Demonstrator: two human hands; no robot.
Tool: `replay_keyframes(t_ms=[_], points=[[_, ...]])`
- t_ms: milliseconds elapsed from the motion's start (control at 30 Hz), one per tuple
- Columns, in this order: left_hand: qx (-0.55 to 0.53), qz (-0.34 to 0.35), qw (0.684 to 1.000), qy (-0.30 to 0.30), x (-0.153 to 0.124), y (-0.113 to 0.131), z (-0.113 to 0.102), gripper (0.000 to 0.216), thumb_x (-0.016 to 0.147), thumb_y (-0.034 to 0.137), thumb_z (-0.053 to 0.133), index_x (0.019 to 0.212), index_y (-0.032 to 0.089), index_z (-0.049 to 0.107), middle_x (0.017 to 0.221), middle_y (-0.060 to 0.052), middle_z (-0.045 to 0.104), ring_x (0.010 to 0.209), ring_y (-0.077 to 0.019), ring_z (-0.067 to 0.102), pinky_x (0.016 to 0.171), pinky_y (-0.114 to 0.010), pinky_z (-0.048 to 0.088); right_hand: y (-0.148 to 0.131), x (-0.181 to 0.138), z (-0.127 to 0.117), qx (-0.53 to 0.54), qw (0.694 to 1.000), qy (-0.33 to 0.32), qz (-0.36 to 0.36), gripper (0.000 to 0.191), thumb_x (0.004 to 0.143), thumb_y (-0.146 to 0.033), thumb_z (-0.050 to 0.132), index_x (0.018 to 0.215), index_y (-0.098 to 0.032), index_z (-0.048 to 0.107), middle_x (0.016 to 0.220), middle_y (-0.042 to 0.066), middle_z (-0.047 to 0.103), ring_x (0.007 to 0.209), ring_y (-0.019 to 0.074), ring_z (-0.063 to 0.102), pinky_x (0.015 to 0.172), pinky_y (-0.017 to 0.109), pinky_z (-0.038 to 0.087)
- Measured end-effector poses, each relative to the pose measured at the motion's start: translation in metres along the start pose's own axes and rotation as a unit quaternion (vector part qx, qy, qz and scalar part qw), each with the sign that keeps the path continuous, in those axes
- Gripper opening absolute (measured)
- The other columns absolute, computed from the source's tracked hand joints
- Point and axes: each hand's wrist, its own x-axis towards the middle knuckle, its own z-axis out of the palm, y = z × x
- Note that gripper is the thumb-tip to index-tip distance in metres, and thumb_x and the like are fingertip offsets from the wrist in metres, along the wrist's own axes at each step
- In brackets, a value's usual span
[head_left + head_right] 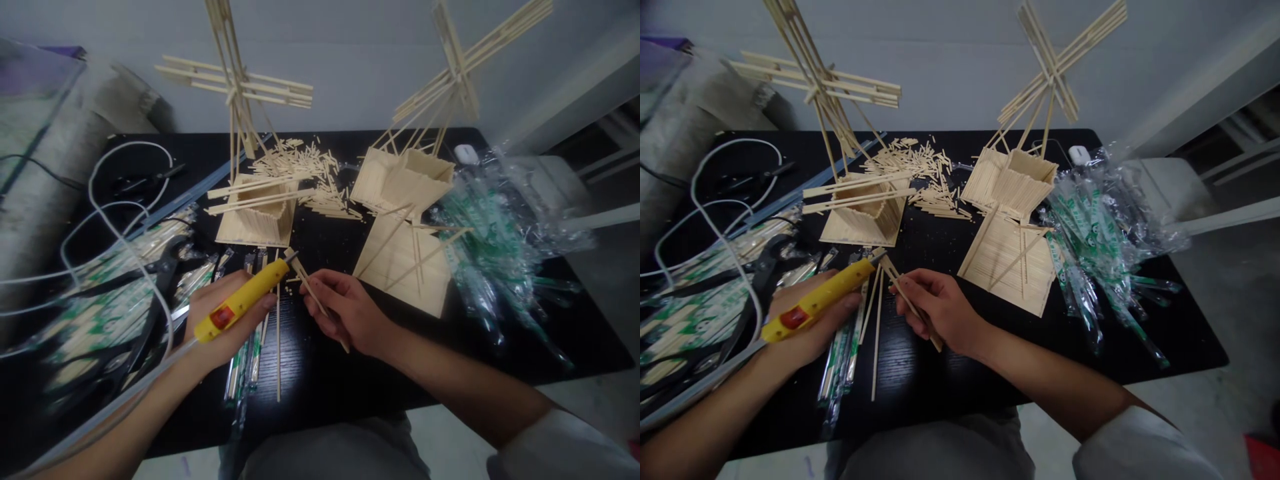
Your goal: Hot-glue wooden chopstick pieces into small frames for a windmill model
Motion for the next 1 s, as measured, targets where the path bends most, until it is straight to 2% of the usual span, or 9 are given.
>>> replay_keyframes(t_ms=[100,233,367,533,700,800,900,1000], points=[[-0.002,-0.026,1.000,-0.014,0.0001,0.0006,0.0000,0.031,0.103,0.030,0.071,0.075,0.023,0.059,0.066,0.005,0.057,0.053,-0.0099,0.055,0.053,-0.025,0.044,-0.0013,0.0007,-0.0004,0.045,0.998,-0.008,0.032,0.039,0.089,-0.051,0.092,0.092,-0.016,0.074,0.067,-0.007,0.062,0.041,0.0026,0.037,0.035,0.015,0.027],[0.000,-0.025,1.000,-0.012,0.0005,-0.0012,0.0000,0.033,0.105,0.034,0.069,0.075,0.023,0.060,0.064,0.005,0.055,0.052,-0.0110,0.055,0.051,-0.025,0.043,-0.0036,0.0016,-0.0012,0.086,0.994,-0.019,0.065,0.037,0.088,-0.046,0.094,0.093,-0.015,0.074,0.067,-0.008,0.061,0.040,0.0010,0.031,0.035,0.014,0.024],[-0.004,-0.013,1.000,-0.022,0.0000,-0.0045,-0.0003,0.032,0.105,0.032,0.069,0.075,0.022,0.060,0.064,0.006,0.053,0.050,-0.0096,0.051,0.049,-0.024,0.039,-0.0052,0.0022,-0.0021,0.099,0.992,-0.032,0.072,0.035,0.090,-0.043,0.093,0.093,-0.014,0.073,0.067,-0.009,0.059,0.040,0.0008,0.027,0.035,0.014,0.022],[-0.010,-0.027,0.999,-0.043,-0.0009,-0.0044,0.0000,0.034,0.104,0.033,0.070,0.074,0.022,0.059,0.067,0.005,0.058,0.056,-0.0104,0.059,0.055,-0.023,0.045,-0.0057,0.0012,-0.0026,0.097,0.991,-0.041,0.080,0.032,0.093,-0.041,0.089,0.093,-0.014,0.071,0.067,-0.009,0.056,0.040,0.0009,0.023,0.035,0.014,0.020],[-0.021,-0.031,0.999,-0.017,-0.0008,-0.0004,0.0017,0.032,0.105,0.035,0.069,0.076,0.022,0.060,0.065,0.005,0.055,0.053,-0.0103,0.054,0.053,-0.024,0.043,-0.0055,0.0006,-0.0030,0.107,0.990,-0.044,0.084,0.030,0.094,-0.040,0.088,0.094,-0.014,0.072,0.066,-0.009,0.056,0.040,0.0008,0.022,0.035,0.014,0.021],[-0.040,-0.050,0.998,-0.029,0.0009,0.0000,0.0013,0.031,0.104,0.037,0.070,0.078,0.022,0.062,0.069,0.004,0.060,0.056,-0.0110,0.057,0.055,-0.025,0.045,-0.0058,0.0011,-0.0034,0.110,0.989,-0.048,0.087,0.029,0.094,-0.039,0.088,0.093,-0.014,0.072,0.066,-0.009,0.055,0.040,0.0008,0.021,0.035,0.013,0.021],[-0.035,-0.052,0.998,-0.013,0.0028,-0.0006,0.0002,0.034,0.104,0.033,0.070,0.073,0.023,0.058,0.064,0.004,0.056,0.052,-0.0108,0.054,0.051,-0.025,0.043,-0.0059,0.0015,-0.0040,0.114,0.988,-0.056,0.087,0.028,0.094,-0.038,0.088,0.094,-0.014,0.072,0.067,-0.009,0.056,0.039,0.0007,0.021,0.034,0.013,0.021],[-0.055,-0.047,0.997,-0.035,0.0026,-0.0007,0.0008,0.032,0.102,0.034,0.071,0.074,0.022,0.060,0.068,0.004,0.060,0.054,-0.0108,0.057,0.053,-0.025,0.045,-0.0057,0.0017,-0.0048,0.107,0.989,-0.050,0.093,0.028,0.095,-0.038,0.086,0.094,-0.015,0.072,0.066,-0.010,0.054,0.039,0.0007,0.020,0.034,0.013,0.020]])
